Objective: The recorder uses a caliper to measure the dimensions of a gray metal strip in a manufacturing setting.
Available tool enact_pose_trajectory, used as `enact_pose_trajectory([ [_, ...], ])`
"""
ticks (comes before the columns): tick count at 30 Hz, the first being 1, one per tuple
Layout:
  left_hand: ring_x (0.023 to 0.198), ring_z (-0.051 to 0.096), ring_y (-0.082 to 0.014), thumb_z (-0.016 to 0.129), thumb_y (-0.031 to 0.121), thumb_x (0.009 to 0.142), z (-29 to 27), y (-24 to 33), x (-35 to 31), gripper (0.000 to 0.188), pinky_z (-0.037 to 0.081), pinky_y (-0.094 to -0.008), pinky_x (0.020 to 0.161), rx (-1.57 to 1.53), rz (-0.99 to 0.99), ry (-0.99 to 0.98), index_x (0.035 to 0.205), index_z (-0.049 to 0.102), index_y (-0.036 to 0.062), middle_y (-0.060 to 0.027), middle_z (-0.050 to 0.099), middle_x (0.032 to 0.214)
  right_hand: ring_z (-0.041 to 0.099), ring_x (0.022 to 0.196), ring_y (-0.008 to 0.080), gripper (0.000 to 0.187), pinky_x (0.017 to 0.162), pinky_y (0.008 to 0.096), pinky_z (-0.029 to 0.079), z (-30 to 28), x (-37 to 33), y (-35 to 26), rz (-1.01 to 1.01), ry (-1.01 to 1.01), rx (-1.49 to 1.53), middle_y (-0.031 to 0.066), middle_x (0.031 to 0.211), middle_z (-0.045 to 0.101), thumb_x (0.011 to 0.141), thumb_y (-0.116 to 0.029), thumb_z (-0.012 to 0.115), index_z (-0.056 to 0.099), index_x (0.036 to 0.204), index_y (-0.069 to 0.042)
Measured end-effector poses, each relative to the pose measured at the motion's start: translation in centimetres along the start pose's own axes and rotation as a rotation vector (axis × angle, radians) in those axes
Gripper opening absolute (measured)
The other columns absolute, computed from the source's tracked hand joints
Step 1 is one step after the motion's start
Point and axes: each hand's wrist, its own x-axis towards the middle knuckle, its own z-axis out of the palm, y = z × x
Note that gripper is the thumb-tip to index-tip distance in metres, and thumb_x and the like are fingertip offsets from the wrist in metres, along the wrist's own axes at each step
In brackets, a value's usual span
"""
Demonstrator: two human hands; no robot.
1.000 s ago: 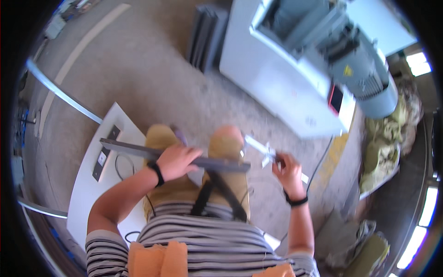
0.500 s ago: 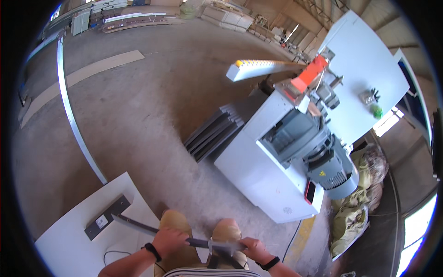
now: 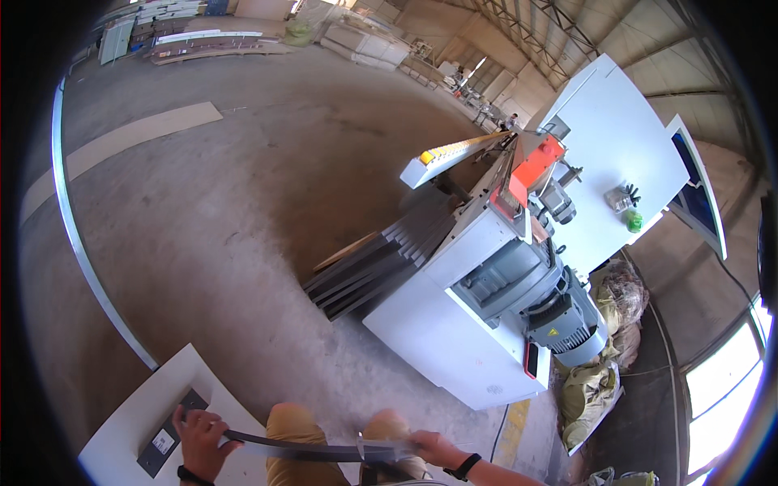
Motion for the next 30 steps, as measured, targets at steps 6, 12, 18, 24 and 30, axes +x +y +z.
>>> enact_pose_trajectory([
  [6, 0.117, 0.047, -0.0352, 0.090, 0.013, 0.046, -1.0, -7.4, 0.0, 0.047, 0.031, -0.0527, 0.103, -0.089, -0.240, 0.065, 0.084, 0.061, 0.0093, -0.0132, 0.049, 0.127, 0.064, 0.097, 0.0308, 0.025, 0.087, 0.0380, 0.051, 0.2, 3.0, -3.5, 0.037, -0.005, 0.076, 0.0153, 0.104, 0.067, 0.087, -0.014, 0.063, 0.065, 0.111, -0.006],
  [12, 0.097, 0.058, -0.0265, 0.081, -0.003, 0.057, -0.4, -10.6, 0.5, 0.043, 0.048, -0.0342, 0.083, -0.519, -0.176, 0.008, 0.092, 0.059, 0.0056, -0.0106, 0.055, 0.106, 0.066, 0.093, 0.0285, 0.025, 0.080, 0.0371, 0.053, -1.5, 4.1, -5.4, -0.157, 0.141, 0.042, 0.0145, 0.099, 0.067, 0.084, -0.003, 0.061, 0.066, 0.107, -0.005],
  [18, 0.082, 0.055, -0.0123, 0.072, -0.004, 0.072, 1.5, -6.8, 3.0, 0.036, 0.046, -0.0262, 0.075, -0.963, -0.308, -0.020, 0.100, 0.053, 0.0073, -0.0022, 0.056, 0.090, 0.066, 0.084, 0.0268, 0.032, 0.075, 0.0332, 0.052, -2.8, 1.8, -1.2, -0.032, 0.351, 0.044, 0.0138, 0.095, 0.066, 0.075, 0.005, 0.066, 0.065, 0.106, -0.003],
  [24, 0.083, 0.056, -0.0136, 0.070, -0.001, 0.076, 3.8, -2.5, 1.7, 0.040, 0.047, -0.0273, 0.075, -1.095, -0.306, -0.056, 0.108, 0.048, 0.0079, -0.0038, 0.057, 0.094, 0.062, 0.072, 0.0219, 0.027, 0.066, 0.0319, 0.050, -4.1, -0.3, 1.2, 0.061, 0.555, 0.053, 0.0105, 0.085, 0.063, 0.073, -0.004, 0.078, 0.066, 0.098, -0.004],
  [30, 0.092, 0.057, -0.0161, 0.071, -0.002, 0.077, 5.7, -1.4, 0.5, 0.044, 0.048, -0.0294, 0.083, -1.004, -0.321, -0.163, 0.112, 0.046, 0.0081, -0.0067, 0.058, 0.099, 0.060, 0.070, 0.0131, 0.034, 0.063, 0.0270, 0.050, -4.9, -1.9, -4.4, 0.117, 0.607, 0.219, 0.0065, 0.086, 0.063, 0.075, -0.012, 0.081, 0.064, 0.103, -0.001],
])
